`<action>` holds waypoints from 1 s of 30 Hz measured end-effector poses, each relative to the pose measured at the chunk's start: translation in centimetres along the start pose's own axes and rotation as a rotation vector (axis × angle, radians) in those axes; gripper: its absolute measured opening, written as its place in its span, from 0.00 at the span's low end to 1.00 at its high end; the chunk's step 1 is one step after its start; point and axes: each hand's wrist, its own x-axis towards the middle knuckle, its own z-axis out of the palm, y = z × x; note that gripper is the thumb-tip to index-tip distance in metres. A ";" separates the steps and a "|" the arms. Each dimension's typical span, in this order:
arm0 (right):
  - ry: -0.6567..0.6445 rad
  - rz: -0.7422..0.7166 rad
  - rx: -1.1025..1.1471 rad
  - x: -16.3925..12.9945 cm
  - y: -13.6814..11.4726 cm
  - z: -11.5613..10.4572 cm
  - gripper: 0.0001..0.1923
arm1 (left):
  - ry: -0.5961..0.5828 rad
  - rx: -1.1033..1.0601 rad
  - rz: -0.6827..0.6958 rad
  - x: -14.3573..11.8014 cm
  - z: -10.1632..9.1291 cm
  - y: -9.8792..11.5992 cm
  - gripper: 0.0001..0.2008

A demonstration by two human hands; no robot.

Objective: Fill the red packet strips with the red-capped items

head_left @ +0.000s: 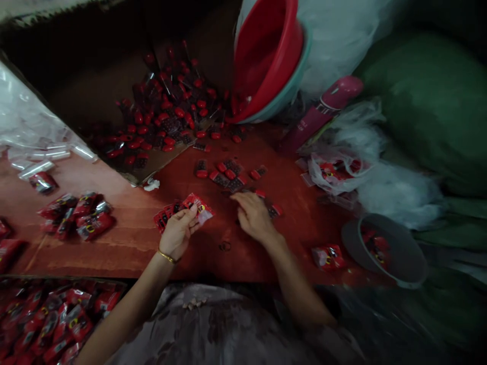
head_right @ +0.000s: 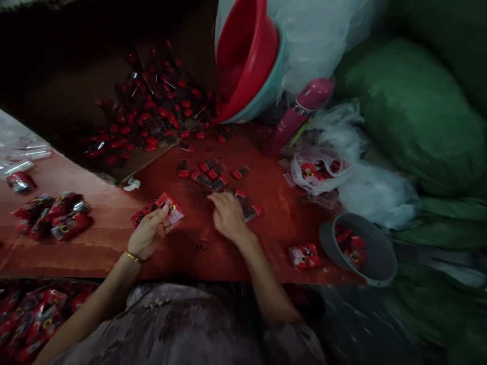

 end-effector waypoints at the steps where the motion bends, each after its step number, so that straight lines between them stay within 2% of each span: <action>1: -0.065 0.017 -0.122 0.1 1.3 -0.7 0.20 | -0.020 -0.001 -0.027 0.0 -0.1 0.2 0.19; 3: -0.170 0.017 -0.279 0.2 3.3 -1.6 0.20 | -0.062 0.006 -0.079 -0.1 -0.1 0.3 0.18; 5: -0.232 -0.007 -0.353 -0.1 4.1 -2.1 0.17 | -0.091 0.019 -0.113 -0.3 0.0 0.2 0.18; 7: -0.236 -0.031 -0.377 -0.5 4.2 -2.2 0.16 | -0.105 0.026 -0.127 -0.4 0.2 0.0 0.17; 11: -0.207 -0.036 -0.379 -0.9 4.0 -1.9 0.21 | -0.110 0.045 -0.121 -0.6 0.2 -0.1 0.18; 15: -0.232 -0.014 -0.319 -1.0 4.0 -1.4 0.18 | -0.090 0.057 -0.091 -0.7 -0.3 0.1 0.19; 18: -0.150 -0.006 -0.219 -1.6 2.7 -1.3 0.17 | -0.060 0.042 -0.069 -0.7 -0.7 0.1 0.20; 22: -0.015 -0.017 0.078 -3.1 -0.8 -1.5 0.17 | -0.029 0.045 -0.047 -0.5 -0.8 0.0 0.20; 26: -0.011 -0.030 0.270 -3.7 -4.0 -1.6 0.18 | -0.034 0.062 -0.031 -0.8 -0.2 -0.2 0.21; 30: -0.042 -0.026 0.305 -3.3 -5.1 -1.5 0.18 | -0.030 0.064 0.027 -1.3 0.2 -0.3 0.21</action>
